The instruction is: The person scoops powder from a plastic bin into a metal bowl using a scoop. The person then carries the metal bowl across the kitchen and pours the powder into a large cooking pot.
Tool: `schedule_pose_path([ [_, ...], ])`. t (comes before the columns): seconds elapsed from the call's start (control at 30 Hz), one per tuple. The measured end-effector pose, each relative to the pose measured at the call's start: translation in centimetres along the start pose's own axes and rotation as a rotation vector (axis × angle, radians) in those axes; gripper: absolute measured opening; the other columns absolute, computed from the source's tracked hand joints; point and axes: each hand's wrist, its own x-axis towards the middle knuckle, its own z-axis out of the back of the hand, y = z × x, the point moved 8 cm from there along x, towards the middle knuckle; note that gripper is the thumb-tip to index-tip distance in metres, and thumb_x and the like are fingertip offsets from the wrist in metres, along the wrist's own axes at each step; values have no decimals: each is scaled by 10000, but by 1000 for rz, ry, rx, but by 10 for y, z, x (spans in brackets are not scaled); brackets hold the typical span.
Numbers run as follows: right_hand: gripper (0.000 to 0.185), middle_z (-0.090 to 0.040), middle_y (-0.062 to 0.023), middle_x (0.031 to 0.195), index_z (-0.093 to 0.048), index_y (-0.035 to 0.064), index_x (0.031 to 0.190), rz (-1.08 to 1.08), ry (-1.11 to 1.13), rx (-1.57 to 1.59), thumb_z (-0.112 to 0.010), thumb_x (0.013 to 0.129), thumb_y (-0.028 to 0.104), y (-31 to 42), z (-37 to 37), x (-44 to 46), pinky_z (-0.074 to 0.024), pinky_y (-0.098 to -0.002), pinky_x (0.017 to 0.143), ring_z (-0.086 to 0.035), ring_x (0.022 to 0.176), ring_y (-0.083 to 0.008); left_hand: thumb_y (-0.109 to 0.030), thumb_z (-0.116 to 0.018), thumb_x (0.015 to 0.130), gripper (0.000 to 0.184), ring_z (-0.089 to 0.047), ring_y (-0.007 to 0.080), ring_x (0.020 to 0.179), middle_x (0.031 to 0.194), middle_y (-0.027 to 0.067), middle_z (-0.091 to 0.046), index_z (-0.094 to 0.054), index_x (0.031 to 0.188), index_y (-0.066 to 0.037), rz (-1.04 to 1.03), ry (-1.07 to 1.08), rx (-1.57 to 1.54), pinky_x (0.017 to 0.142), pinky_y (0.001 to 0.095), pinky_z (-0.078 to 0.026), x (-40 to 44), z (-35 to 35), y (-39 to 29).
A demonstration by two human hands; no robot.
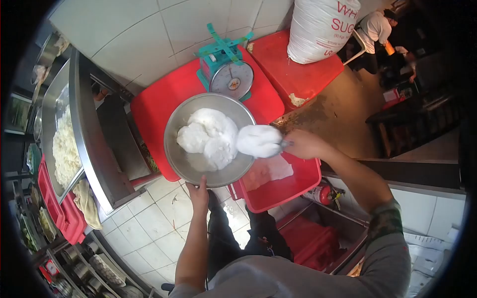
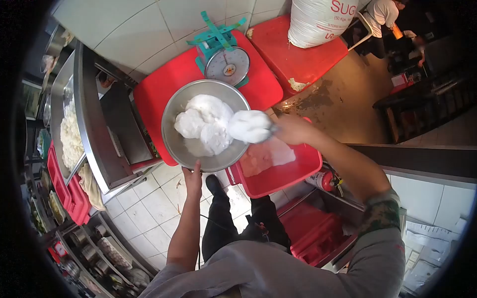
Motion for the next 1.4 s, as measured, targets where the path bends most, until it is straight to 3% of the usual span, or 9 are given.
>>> schedule_pose_path([
  [0.2, 195, -725, -163, 923, -734, 43, 893, -23, 30, -449, -614, 777, 144, 132, 26, 73, -568, -452, 724, -708, 905, -324, -356, -658, 926, 690, -573, 209, 1019, 1232, 131, -550, -322, 1439, -41, -55, 7, 53, 805, 344, -492, 3, 5, 19],
  [0.37, 179, -697, -198, 857, -706, 26, 878, -18, -65, -325, -625, 764, 136, 99, 54, 24, -551, -469, 742, -686, 873, -369, -349, -619, 958, 512, -584, 150, 923, 1228, 82, -583, -523, 1337, -18, 371, 249, -27, 731, 323, -492, -75, -17, -5],
  [0.5, 193, -659, -221, 838, -672, 8, 874, -8, -55, 47, -628, 798, 181, 23, 42, -51, -505, -481, 707, -643, 814, -397, -131, -550, 930, 393, -589, 244, 935, 1101, 115, -567, -599, 1320, -120, -633, 267, 622, 727, 333, -473, -96, -75, -165],
  [0.73, 224, -666, -235, 879, -684, 25, 926, -217, -74, 302, -624, 834, 219, -50, 6, -145, -505, -484, 791, -650, 896, -404, -65, -557, 841, 456, -561, 306, 992, 1121, 134, -541, -627, 1278, -173, -931, 468, 1027, 828, 428, -450, -110, -181, -204],
  [0.9, 251, -674, -236, 918, -695, 31, 940, -401, -143, 352, -636, 826, 247, -136, -60, -178, -507, -477, 834, -646, 945, -410, -44, -581, 902, 383, -527, 213, 1025, 1182, 115, -523, -620, 1281, -78, -127, 1264, -102, 900, 343, -438, -215, -185, -251],
  [0.97, 260, -674, -239, 924, -698, 32, 940, -466, -162, 341, -638, 817, 253, -165, -96, -183, -509, -484, 838, -650, 945, -409, -120, -551, 983, 222, -492, 326, 1142, 1302, 228, -467, -684, 1140, -39, 97, 1537, -792, 948, 441, -412, -265, -188, -288],
  [1.13, 303, -672, -234, 919, -705, 29, 947, -465, -144, 342, -681, 816, 302, -229, -192, -156, -510, -472, 787, -656, 905, -410, -137, -567, 967, 165, -509, 372, 1025, 1120, 284, -516, -687, 920, -34, 239, 1723, -798, 895, 526, -397, -275, -211, -276],
  [1.27, 286, -692, -221, 972, -708, 36, 958, -548, -127, 271, -643, 824, 280, -270, -250, -101, -531, -485, 831, -664, 931, -411, -129, -564, 973, 308, -570, 264, 1068, 1287, 180, -550, -593, 1259, -21, 220, 1162, 153, 921, 350, -454, -191, -228, -112],
  [1.4, 251, -708, -186, 1025, -726, 68, 976, -552, -25, 74, -557, 877, 225, -326, -331, 0, -550, -474, 816, -690, 961, -351, -194, -640, 910, 602, -432, 495, 1233, 1323, 323, -455, -392, 1395, 62, -621, 308, 880, 1049, 543, -361, -74, -187, 57],
])
